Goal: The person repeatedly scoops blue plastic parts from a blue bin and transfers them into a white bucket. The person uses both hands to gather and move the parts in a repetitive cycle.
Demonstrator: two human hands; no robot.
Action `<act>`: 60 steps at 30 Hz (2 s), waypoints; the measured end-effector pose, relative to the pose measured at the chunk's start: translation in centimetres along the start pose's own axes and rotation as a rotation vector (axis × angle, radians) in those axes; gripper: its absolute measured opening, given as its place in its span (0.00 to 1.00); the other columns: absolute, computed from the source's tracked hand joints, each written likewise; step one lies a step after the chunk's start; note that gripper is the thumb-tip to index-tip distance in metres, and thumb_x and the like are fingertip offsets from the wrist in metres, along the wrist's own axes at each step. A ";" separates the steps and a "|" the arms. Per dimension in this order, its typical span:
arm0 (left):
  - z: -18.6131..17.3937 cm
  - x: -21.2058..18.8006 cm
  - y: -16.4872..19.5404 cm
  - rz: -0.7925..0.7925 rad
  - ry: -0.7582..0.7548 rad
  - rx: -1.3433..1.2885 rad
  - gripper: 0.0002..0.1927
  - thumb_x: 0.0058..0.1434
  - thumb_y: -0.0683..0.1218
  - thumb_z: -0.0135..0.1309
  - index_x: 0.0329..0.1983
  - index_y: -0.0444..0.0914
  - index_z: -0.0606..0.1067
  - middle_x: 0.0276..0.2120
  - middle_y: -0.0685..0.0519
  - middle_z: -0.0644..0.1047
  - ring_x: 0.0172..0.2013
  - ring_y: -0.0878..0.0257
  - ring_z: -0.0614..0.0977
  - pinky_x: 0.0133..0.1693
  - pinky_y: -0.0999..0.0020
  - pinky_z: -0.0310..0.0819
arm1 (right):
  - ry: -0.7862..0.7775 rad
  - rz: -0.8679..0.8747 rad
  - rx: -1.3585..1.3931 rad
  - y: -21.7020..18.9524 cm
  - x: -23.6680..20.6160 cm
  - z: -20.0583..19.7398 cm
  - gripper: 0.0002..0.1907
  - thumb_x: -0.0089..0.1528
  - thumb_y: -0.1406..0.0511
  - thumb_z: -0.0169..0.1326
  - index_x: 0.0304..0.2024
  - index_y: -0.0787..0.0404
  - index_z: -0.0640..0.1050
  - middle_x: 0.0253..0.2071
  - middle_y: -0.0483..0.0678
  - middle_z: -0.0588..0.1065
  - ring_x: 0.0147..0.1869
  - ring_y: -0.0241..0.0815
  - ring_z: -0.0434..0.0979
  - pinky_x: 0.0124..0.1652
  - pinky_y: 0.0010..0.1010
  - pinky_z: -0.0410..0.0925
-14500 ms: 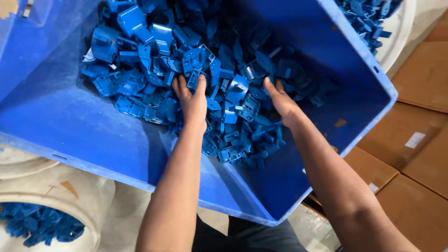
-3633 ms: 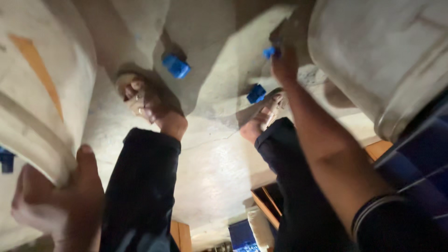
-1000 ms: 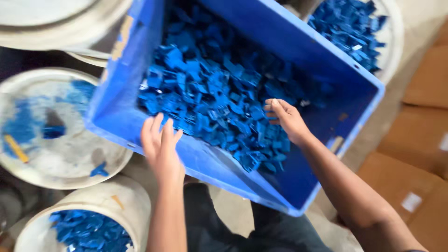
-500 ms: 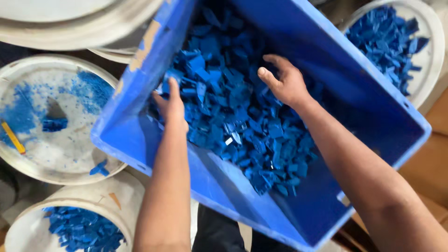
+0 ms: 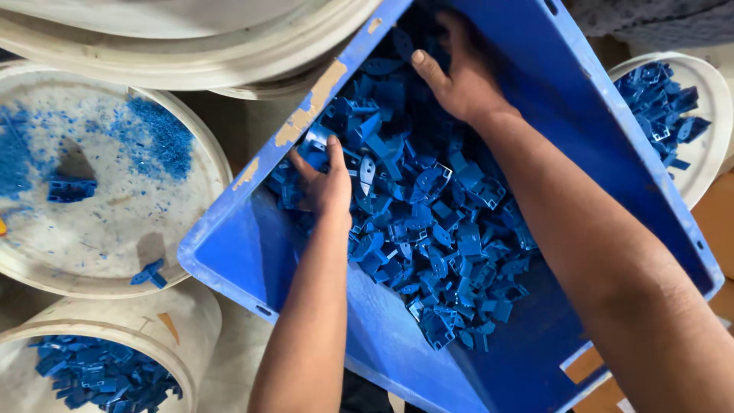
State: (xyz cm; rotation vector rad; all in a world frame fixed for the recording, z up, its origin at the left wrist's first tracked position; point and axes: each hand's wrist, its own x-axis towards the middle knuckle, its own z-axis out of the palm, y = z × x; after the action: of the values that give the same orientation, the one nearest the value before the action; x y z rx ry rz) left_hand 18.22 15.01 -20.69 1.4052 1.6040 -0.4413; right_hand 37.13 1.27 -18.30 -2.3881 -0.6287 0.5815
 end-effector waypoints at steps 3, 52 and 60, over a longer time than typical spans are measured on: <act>1.4 0.6 -0.3 0.043 0.083 -0.022 0.54 0.56 0.76 0.50 0.79 0.56 0.43 0.71 0.38 0.60 0.67 0.31 0.57 0.64 0.40 0.55 | -0.025 -0.002 -0.014 -0.7 0.9 0.5 0.46 0.67 0.41 0.52 0.73 0.67 0.58 0.71 0.68 0.60 0.74 0.65 0.59 0.68 0.49 0.54; -0.1 1.4 1.1 -0.209 -0.244 -0.463 0.62 0.44 0.74 0.54 0.77 0.60 0.37 0.77 0.54 0.47 0.70 0.45 0.61 0.54 0.25 0.65 | -0.717 0.514 0.119 -2.4 4.5 2.6 0.54 0.52 0.35 0.53 0.75 0.45 0.58 0.78 0.52 0.54 0.81 0.52 0.47 0.72 0.51 0.44; 1.4 2.5 0.5 -0.192 -0.237 -0.474 0.63 0.46 0.76 0.54 0.78 0.61 0.34 0.77 0.52 0.46 0.71 0.44 0.58 0.57 0.26 0.59 | -0.626 0.467 0.305 -0.5 3.6 3.4 0.50 0.56 0.39 0.57 0.75 0.48 0.58 0.75 0.51 0.60 0.79 0.50 0.53 0.71 0.46 0.50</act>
State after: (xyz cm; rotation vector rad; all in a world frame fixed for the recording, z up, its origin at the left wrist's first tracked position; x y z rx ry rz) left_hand 19.41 15.55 -23.28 0.8168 1.5266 -0.2978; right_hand 38.05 5.11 -21.35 -2.0446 -0.1882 1.5407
